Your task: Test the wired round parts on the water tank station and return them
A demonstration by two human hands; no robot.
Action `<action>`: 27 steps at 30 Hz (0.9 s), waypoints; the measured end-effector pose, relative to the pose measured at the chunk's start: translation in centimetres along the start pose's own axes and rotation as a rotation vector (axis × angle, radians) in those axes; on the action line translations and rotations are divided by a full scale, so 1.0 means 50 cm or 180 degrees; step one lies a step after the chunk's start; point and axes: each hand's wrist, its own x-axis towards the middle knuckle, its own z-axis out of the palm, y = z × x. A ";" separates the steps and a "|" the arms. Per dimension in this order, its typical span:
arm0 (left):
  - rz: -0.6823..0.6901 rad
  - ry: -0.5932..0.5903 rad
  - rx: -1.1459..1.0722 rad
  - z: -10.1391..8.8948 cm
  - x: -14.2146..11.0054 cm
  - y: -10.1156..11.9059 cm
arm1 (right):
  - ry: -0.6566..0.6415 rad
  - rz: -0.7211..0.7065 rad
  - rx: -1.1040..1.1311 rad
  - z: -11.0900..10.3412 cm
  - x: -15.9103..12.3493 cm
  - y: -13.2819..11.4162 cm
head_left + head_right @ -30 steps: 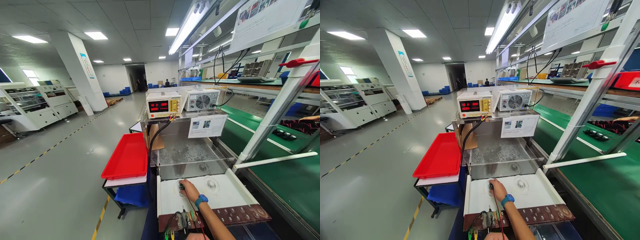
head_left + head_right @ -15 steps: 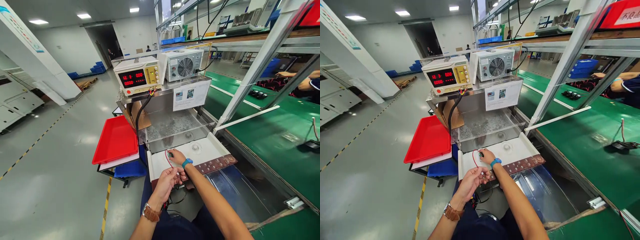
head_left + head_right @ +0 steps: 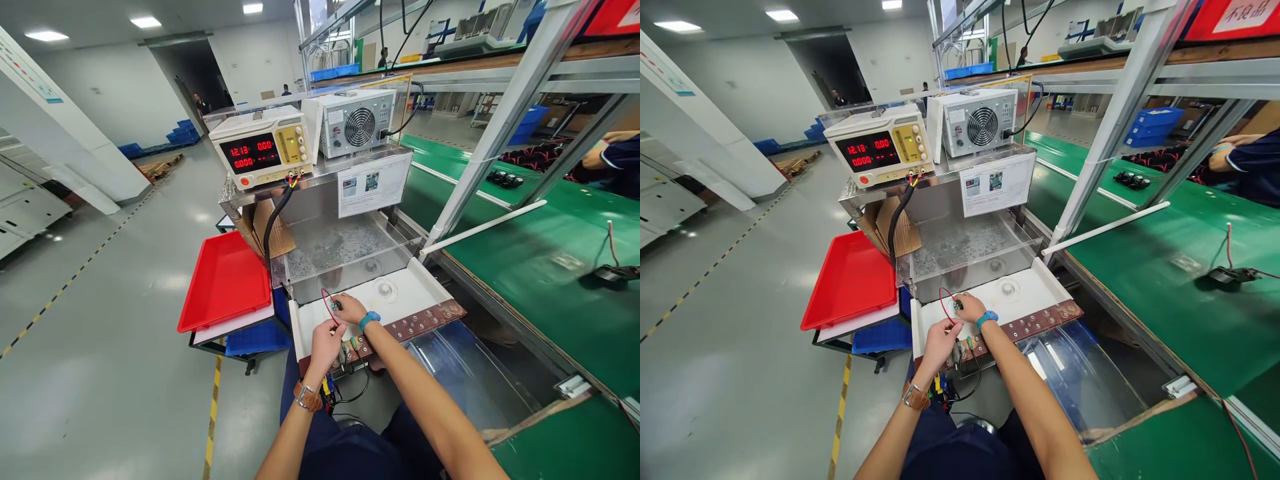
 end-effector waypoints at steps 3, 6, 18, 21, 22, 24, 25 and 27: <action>0.0055 -0.0022 0.0433 0.014 0.011 -0.027 | 0.0044 0.0003 -0.0032 0.001 -0.001 0.001; 0.0035 -0.0082 0.0560 0.025 0.016 -0.036 | 0.0068 -0.0031 -0.0012 0.002 -0.001 0.002; -0.0092 -0.0309 0.0499 0.030 0.025 -0.037 | 0.0070 -0.0052 0.0090 0.011 0.004 0.010; -0.0086 -0.0317 0.0506 0.031 0.026 -0.041 | 0.0063 -0.0051 0.0074 0.012 0.005 0.011; -0.0089 -0.0318 0.0517 0.032 0.027 -0.043 | 0.0057 -0.0049 0.0062 0.012 0.005 0.011; -0.0087 -0.0310 0.0538 0.032 0.029 -0.047 | 0.0049 -0.0046 0.0038 0.013 0.006 0.011; -0.0088 -0.0305 0.0541 0.032 0.029 -0.048 | 0.0045 -0.0046 0.0028 0.013 0.006 0.011; -0.0092 -0.0308 0.0521 0.032 0.029 -0.048 | 0.0056 -0.0041 0.0014 0.013 0.006 0.011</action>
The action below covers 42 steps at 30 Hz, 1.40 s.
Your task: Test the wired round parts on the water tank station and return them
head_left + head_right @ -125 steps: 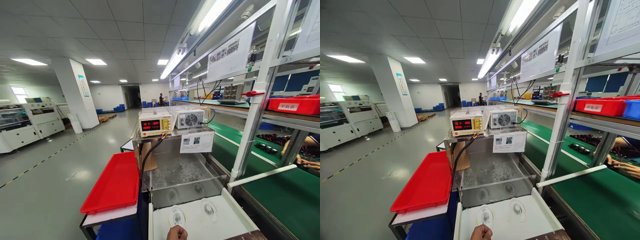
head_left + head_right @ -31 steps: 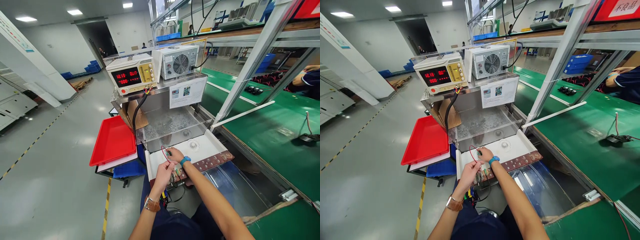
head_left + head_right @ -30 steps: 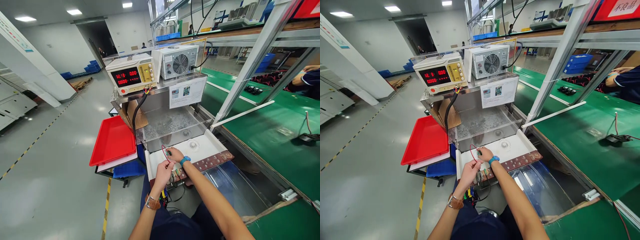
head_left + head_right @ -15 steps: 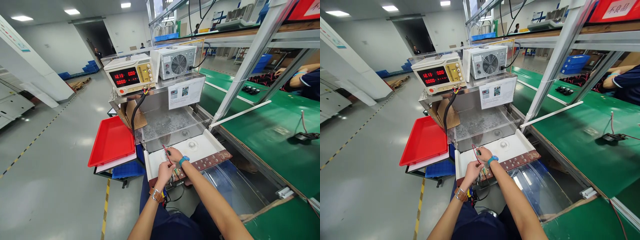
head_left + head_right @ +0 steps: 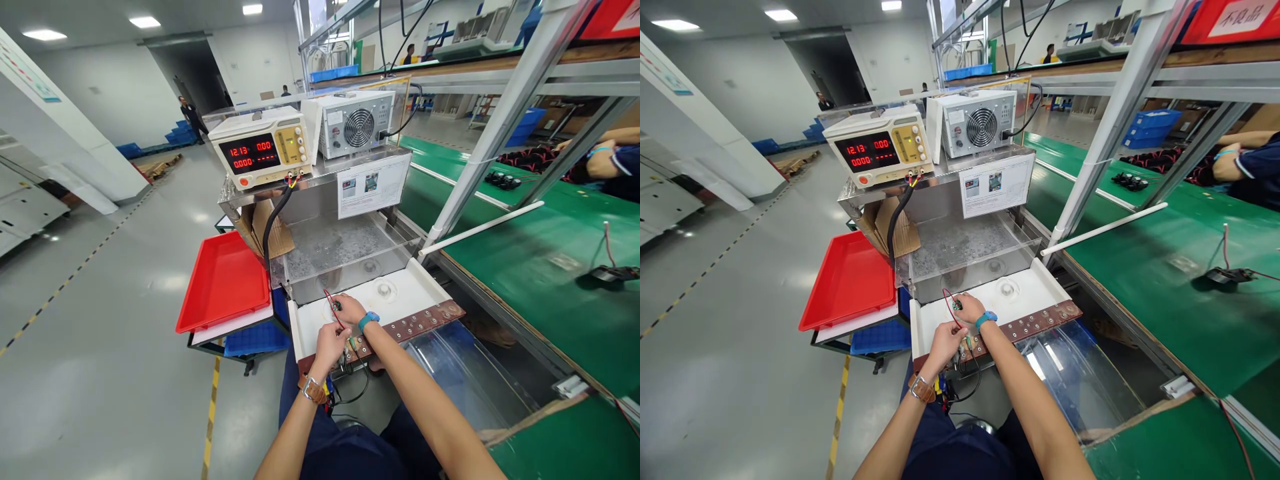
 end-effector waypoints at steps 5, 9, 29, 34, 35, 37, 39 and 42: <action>0.0057 -0.0017 -0.0108 -0.001 -0.004 0.006 | 0.0046 -0.0003 0.0014 -0.001 -0.001 -0.002; 0.0037 -0.0004 -0.0053 -0.001 -0.005 0.008 | 0.0053 0.0013 0.0007 -0.001 0.000 -0.002; 0.0051 -0.0097 -0.0454 0.004 0.003 -0.003 | -0.0030 -0.0002 -0.0001 -0.004 0.001 0.000; 0.0162 -0.0069 -0.0443 0.004 0.000 -0.004 | -0.0019 0.0020 -0.0013 -0.010 -0.002 -0.005; 0.0176 -0.0065 -0.0443 0.004 0.000 -0.005 | -0.0017 0.0020 -0.0016 -0.011 -0.003 -0.006; 0.0200 -0.0059 -0.0440 0.005 -0.001 -0.005 | -0.0014 0.0010 -0.0018 -0.012 -0.004 -0.007; 0.0229 -0.0054 -0.0406 0.005 0.000 -0.006 | -0.0008 0.0004 -0.0013 -0.012 -0.005 -0.008; 0.0235 -0.0033 -0.0333 0.006 0.000 -0.007 | 0.0005 0.0022 -0.0010 -0.010 -0.004 -0.007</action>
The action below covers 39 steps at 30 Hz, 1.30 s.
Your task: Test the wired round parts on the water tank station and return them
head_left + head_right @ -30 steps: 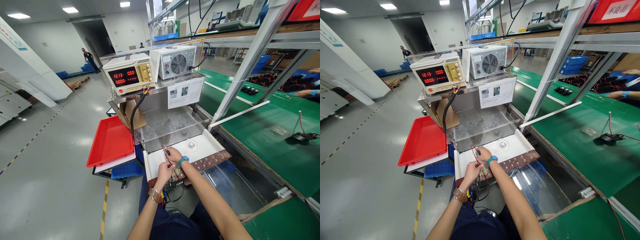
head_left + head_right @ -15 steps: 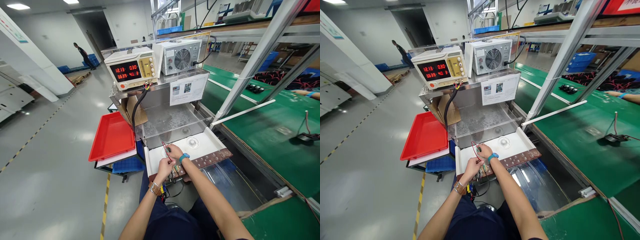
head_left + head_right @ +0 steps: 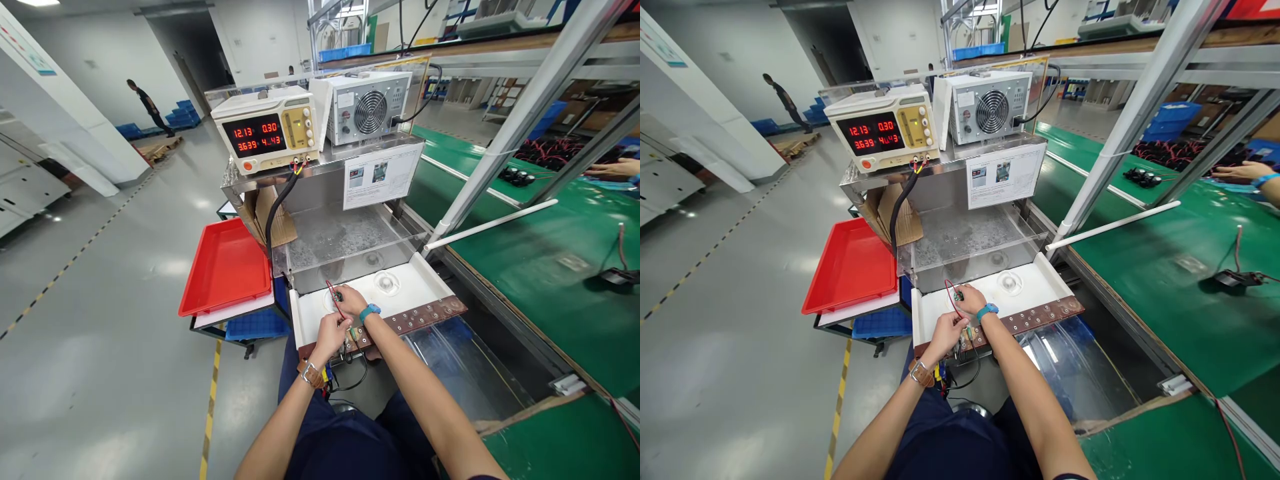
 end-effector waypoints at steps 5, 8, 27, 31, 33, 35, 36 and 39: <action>-0.0010 0.0013 -0.0005 0.001 0.002 -0.004 | 0.0016 0.0013 0.0001 0.005 0.002 0.004; -0.0039 0.0019 -0.0001 0.002 0.003 -0.007 | 0.0027 0.0011 0.0025 0.007 0.002 0.005; 0.0010 0.0003 -0.0022 0.001 0.000 0.001 | -0.0009 0.0049 0.0016 -0.003 -0.001 -0.004; -0.0054 -0.0022 0.0011 0.001 0.002 -0.001 | -0.0026 0.0051 0.0036 -0.005 -0.002 -0.004; -0.0099 -0.0020 0.0012 0.002 0.004 -0.002 | -0.0037 0.0047 0.0040 -0.005 -0.001 -0.004; -0.0122 -0.0017 -0.0001 0.003 0.005 -0.004 | -0.0054 0.0064 0.0032 -0.006 -0.001 -0.005; -0.0123 -0.0015 -0.0005 0.003 0.005 -0.005 | -0.0059 0.0071 0.0028 -0.006 -0.001 -0.006; -0.0121 0.0006 -0.0043 0.005 0.004 -0.008 | -0.0052 0.0074 0.0023 -0.007 -0.003 -0.008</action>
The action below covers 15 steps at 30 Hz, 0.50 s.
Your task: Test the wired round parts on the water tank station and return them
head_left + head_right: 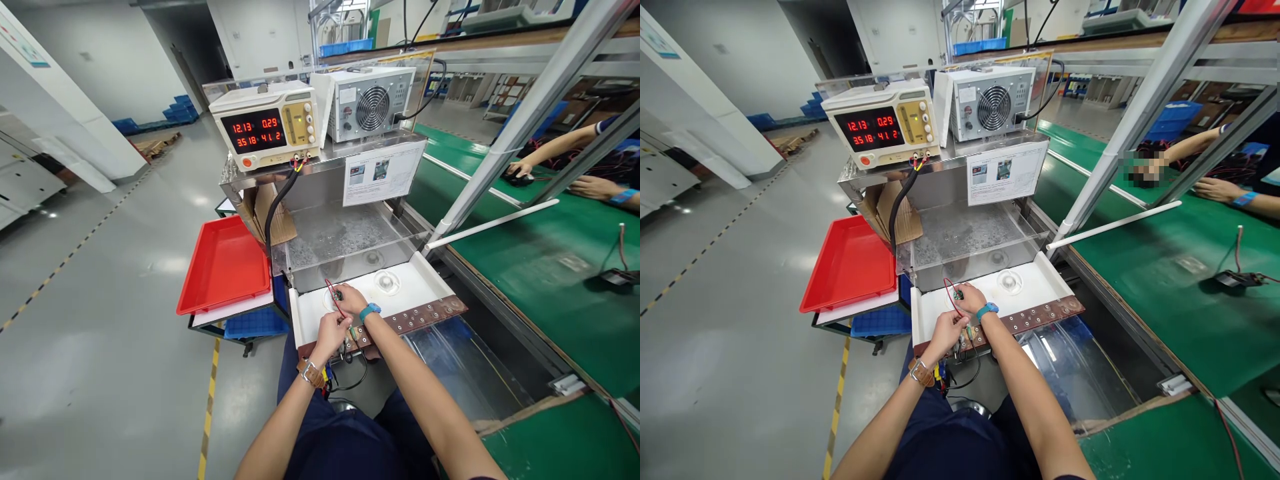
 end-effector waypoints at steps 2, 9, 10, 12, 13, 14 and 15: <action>-0.0035 0.0021 -0.0008 0.001 -0.001 -0.001 | 0.0004 -0.0007 0.0009 -0.001 -0.001 0.000; -0.0030 0.0032 0.0159 -0.003 0.006 0.006 | 0.0004 -0.0021 0.0040 0.002 0.009 0.003; 0.0013 0.0020 0.0183 -0.005 0.006 0.008 | 0.0010 -0.0010 0.0051 0.004 0.008 0.001; 0.0133 -0.0013 0.0210 -0.007 0.003 0.008 | 0.0024 -0.0039 0.0095 0.004 0.000 -0.002; 0.0162 0.0000 0.0229 -0.009 0.002 0.006 | 0.0044 -0.0084 0.0134 0.001 -0.004 -0.001; 0.0174 0.0018 0.0277 -0.011 0.005 0.002 | 0.0091 -0.0164 0.0178 -0.009 -0.009 0.004; 0.0160 0.0012 0.0302 -0.013 0.010 -0.002 | 0.0226 -0.0241 0.0231 -0.025 -0.015 0.014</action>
